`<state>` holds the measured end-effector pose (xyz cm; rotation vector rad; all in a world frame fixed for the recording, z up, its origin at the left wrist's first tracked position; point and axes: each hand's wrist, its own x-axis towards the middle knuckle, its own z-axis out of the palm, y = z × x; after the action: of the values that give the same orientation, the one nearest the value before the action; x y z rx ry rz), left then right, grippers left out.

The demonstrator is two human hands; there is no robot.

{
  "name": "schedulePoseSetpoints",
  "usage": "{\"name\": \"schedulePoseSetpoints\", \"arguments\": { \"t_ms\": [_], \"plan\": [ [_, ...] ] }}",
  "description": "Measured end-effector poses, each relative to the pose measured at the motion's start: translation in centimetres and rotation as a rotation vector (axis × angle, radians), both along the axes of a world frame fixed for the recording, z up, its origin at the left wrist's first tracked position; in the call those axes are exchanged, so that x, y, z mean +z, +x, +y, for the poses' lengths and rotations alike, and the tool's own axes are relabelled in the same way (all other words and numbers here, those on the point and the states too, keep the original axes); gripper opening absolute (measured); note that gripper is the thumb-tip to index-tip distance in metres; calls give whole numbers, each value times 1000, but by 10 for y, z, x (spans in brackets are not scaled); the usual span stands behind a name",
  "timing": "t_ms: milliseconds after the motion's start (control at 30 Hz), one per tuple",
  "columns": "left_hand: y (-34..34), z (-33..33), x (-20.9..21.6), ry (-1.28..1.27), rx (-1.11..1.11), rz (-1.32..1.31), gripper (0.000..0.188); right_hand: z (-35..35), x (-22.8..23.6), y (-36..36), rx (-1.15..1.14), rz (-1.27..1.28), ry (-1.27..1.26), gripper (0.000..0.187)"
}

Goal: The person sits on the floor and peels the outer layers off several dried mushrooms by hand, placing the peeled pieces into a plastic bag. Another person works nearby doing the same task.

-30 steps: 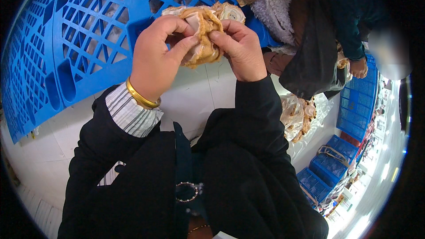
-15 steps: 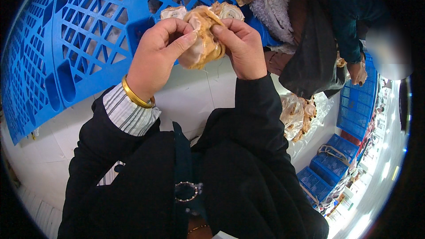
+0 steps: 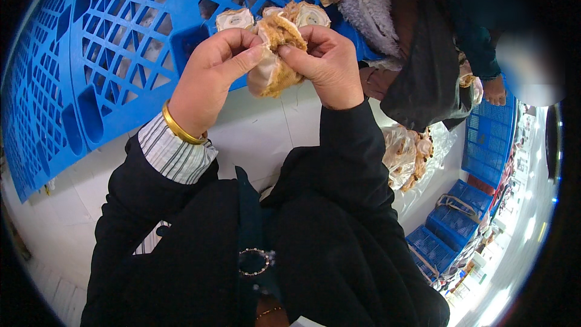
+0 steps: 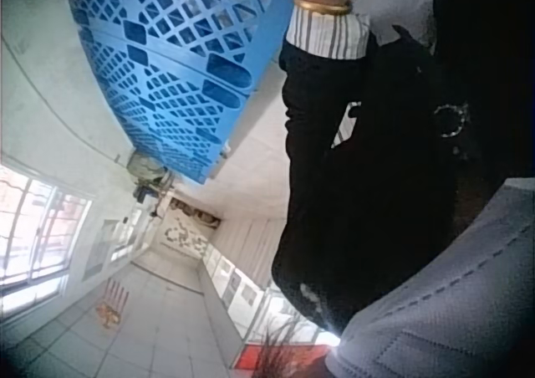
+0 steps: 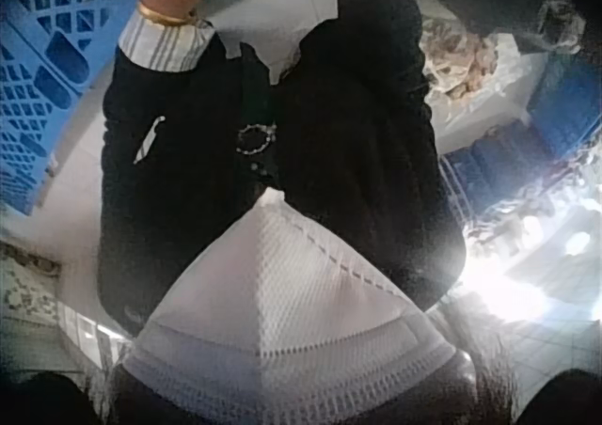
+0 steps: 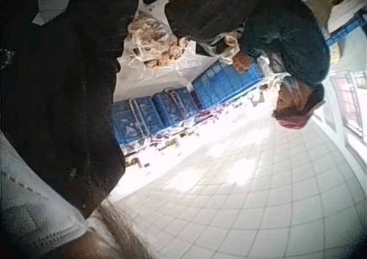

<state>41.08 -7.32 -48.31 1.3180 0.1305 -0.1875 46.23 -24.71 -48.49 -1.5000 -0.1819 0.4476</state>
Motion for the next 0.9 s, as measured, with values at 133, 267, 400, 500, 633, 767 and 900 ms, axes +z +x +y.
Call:
{"name": "schedulePoseSetpoints", "arguments": {
  "t_ms": [133, 267, 400, 500, 633, 767, 900],
  "plan": [
    [2, -4, -3, 50, 31, -25, 21, 1, 5, -5, -30, -23, -35, 24],
    [8, -13, -5, 129, 48, -19, 20, -6, 9, -4, -57, -68, -71, 21],
    [12, -25, -7, 296, 83, -126, 13, -18, 6, -6, -150, -142, -128, 20],
    [20, -42, -10, 356, 106, -190, 11, -25, 3, -11, -300, -250, -193, 20],
    [29, -65, -11, 244, 80, -276, 10, -51, 2, -8, -451, -203, -218, 17],
    [37, -82, -4, 279, -42, -312, 7, -76, 3, -2, -477, -130, -209, 18],
    [51, -92, 1, 842, -108, -901, 13, -94, -4, 2, -508, -138, -167, 20]
  ]
}}
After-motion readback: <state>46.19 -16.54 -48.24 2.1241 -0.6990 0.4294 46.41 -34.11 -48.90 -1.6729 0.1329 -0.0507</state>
